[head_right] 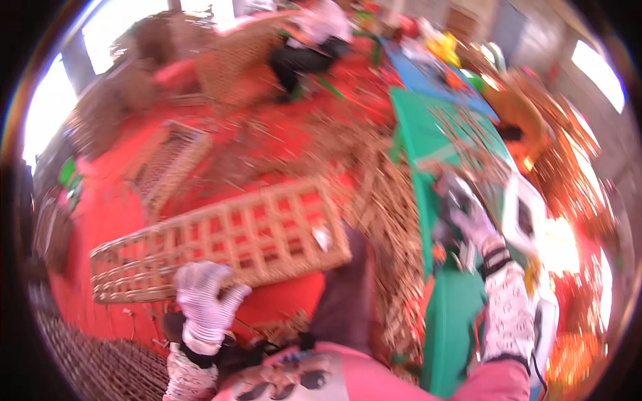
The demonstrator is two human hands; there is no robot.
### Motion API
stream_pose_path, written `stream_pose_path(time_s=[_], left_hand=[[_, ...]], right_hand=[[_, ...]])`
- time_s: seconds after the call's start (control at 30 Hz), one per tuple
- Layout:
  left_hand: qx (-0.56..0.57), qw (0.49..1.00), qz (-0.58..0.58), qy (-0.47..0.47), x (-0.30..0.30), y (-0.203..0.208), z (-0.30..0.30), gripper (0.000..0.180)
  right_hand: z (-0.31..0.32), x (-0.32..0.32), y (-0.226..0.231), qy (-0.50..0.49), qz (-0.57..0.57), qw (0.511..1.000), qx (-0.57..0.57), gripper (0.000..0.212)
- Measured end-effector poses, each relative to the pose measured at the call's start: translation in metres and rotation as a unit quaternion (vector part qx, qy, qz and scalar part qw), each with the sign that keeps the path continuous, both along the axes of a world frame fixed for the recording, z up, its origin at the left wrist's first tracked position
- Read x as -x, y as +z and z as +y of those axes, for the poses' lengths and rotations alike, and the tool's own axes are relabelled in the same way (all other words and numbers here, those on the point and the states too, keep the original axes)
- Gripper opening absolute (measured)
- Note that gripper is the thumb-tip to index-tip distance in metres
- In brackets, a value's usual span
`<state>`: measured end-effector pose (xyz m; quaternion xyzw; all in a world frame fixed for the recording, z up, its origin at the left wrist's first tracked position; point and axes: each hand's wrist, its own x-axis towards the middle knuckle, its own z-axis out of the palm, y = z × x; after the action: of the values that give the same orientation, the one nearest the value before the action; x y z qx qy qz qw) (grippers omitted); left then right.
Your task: The recorder uses a pneumatic staple gun and pliers to assemble and trim woven bamboo frames in a furniture manufacturing workshop.
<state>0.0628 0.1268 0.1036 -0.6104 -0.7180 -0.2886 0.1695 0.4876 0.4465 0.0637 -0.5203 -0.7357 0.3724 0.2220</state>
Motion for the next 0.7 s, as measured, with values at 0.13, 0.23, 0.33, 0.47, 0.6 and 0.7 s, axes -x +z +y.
stream_pose_path(time_s=[0.13,0.23,0.33,0.47,0.6,0.7], left_hand=[[-0.037,0.999,-0.031,0.02,0.002,-0.005,-0.011,0.038],[-0.053,0.997,-0.041,0.038,0.001,-0.002,-0.015,0.037],[-0.043,0.996,-0.06,0.051,0.001,0.001,-0.021,0.037],[-0.06,0.994,-0.085,0.038,0.007,-0.006,-0.008,0.039],[-0.042,0.996,-0.073,0.039,0.002,0.001,-0.006,0.04],[-0.061,0.993,-0.089,0.046,0.007,-0.006,-0.011,0.038]], right_hand=[[0.012,0.036,-0.041,-0.172,-0.182,0.968,-0.028,0.109],[0.032,0.05,-0.045,-0.256,-0.211,0.94,0.074,0.105],[0.028,0.048,-0.027,-0.216,-0.077,0.968,0.096,0.067],[-0.006,0.031,0.039,-0.036,0.092,0.991,0.092,0.04],[-0.093,0.081,0.138,0.021,0.135,0.984,0.118,0.029],[-0.122,0.12,0.156,0.043,0.147,0.979,0.135,0.042]])
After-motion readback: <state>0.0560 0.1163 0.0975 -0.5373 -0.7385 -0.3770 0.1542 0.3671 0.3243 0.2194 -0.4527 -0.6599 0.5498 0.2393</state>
